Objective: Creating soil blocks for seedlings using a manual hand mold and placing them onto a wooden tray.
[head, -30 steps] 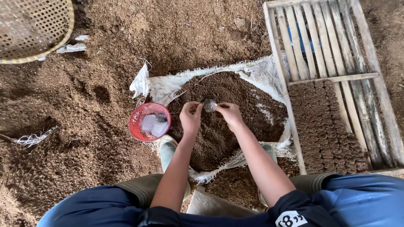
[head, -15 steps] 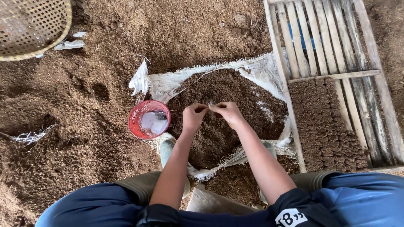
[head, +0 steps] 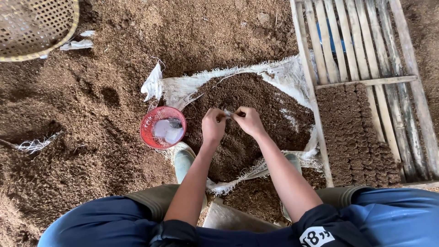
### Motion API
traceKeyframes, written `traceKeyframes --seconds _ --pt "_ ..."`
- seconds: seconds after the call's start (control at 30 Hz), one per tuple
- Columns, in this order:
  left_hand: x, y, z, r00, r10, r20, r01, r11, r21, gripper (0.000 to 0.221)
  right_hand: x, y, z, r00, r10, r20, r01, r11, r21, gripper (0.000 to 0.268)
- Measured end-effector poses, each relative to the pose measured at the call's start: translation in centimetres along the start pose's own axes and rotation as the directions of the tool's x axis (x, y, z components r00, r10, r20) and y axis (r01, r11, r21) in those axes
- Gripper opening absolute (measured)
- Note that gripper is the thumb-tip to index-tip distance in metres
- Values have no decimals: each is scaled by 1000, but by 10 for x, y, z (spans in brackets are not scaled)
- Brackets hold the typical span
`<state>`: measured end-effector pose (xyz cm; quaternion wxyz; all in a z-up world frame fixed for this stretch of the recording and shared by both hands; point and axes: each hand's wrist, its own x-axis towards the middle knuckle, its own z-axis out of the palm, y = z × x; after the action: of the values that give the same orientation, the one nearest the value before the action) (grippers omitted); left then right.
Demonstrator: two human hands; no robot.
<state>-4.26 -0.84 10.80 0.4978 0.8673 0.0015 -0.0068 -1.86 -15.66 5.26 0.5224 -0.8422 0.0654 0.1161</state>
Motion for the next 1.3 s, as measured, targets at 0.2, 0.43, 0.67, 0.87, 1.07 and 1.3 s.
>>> traceKeyframes --seconds 0.2,0.43,0.67,0.87,1.07,1.3 --pt "-4 0 3 995 89 -45 -76 967 244 11 -1 -8 3 995 -89 46 88 996 29 16" --pt "6 -26 6 988 104 -117 -60 943 327 14 -11 -17 1 984 -146 105 146 989 9 13" --pt "23 -54 23 999 17 36 -32 884 466 10 -6 -18 8 978 -145 150 147 989 0 12" --pt "48 -68 27 998 -48 38 26 893 449 8 18 -5 14 980 -76 183 72 997 29 13" --pt "66 -53 10 999 -39 23 22 870 492 6 39 -11 3 985 71 157 -100 978 183 29" --pt "85 -77 12 999 -41 14 28 862 506 10 79 67 31 986 156 60 -147 981 -130 37"
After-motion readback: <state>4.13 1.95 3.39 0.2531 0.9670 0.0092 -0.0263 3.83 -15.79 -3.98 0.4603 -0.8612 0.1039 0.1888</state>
